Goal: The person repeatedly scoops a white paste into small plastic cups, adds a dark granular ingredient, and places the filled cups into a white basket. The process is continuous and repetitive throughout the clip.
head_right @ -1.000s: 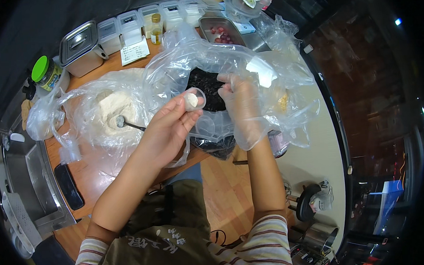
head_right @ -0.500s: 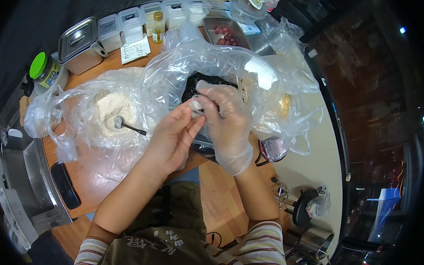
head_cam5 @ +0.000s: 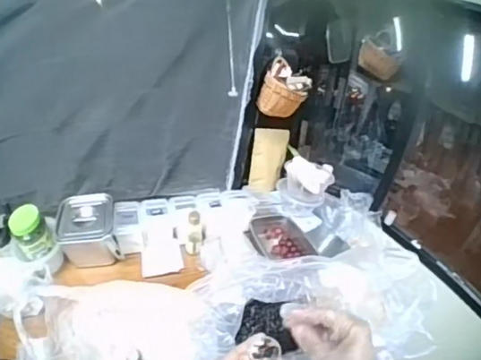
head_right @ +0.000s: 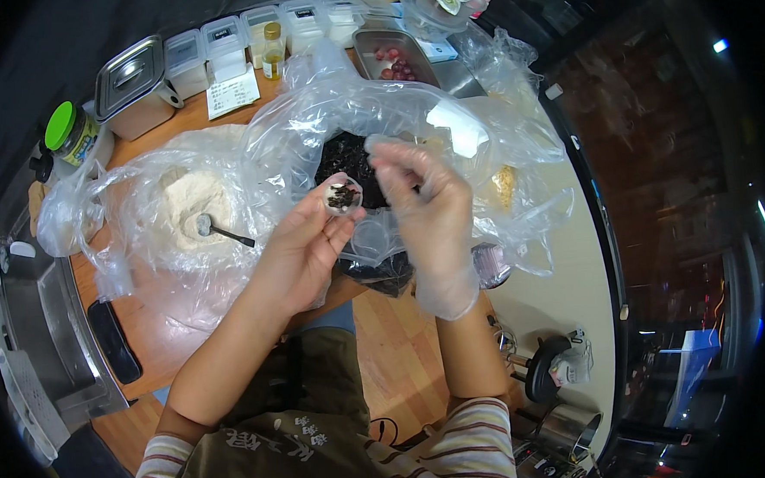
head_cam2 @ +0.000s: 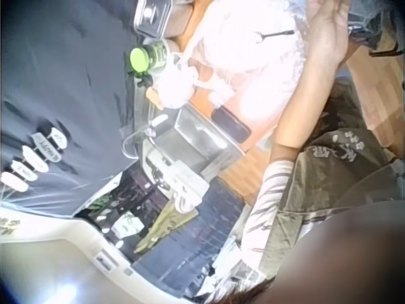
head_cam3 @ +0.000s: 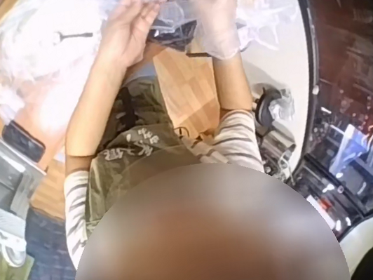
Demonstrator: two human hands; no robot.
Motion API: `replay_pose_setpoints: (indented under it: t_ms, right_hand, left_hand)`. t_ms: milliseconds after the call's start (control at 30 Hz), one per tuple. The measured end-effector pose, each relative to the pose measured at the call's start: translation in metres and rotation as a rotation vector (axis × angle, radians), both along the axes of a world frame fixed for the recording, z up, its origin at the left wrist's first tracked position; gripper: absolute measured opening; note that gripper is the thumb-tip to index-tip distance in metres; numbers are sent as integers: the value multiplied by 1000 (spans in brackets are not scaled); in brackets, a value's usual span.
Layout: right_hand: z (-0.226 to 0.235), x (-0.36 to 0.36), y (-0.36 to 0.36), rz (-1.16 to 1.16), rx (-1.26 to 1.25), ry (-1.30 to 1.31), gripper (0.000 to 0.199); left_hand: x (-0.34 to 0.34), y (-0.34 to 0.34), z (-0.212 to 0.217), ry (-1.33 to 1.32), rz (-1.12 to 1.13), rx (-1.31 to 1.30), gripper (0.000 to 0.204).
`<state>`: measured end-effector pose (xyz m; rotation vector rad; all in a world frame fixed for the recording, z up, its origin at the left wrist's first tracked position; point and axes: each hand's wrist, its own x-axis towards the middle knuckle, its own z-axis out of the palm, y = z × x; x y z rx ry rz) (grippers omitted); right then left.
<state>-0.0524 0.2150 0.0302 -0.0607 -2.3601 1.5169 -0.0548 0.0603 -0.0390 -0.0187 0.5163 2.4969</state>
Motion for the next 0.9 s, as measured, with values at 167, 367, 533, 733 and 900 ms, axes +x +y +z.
replay_pose_setpoints:
  t_ms: [167,367,533,733,900]
  right_hand:
    - [-32,-21,21,123,718,55,23]
    - [-70,-35,18,59,860,-180,17]
    - [-57,-32,24,-2,558,-12,12]
    - [-22,-13,16,-22,76,-122,14]
    - [-5,1,4,150,115,-148,14]
  left_hand:
    - [2,-7,-8,-1,-1,53,48]
    - [10,-9,-16,-81,27,20,51]
    - [12,-8,-18,-63,38,47,49]
    - [10,-5,-16,-69,66,11,46]
    - [7,0,-15,-50,46,3,46]
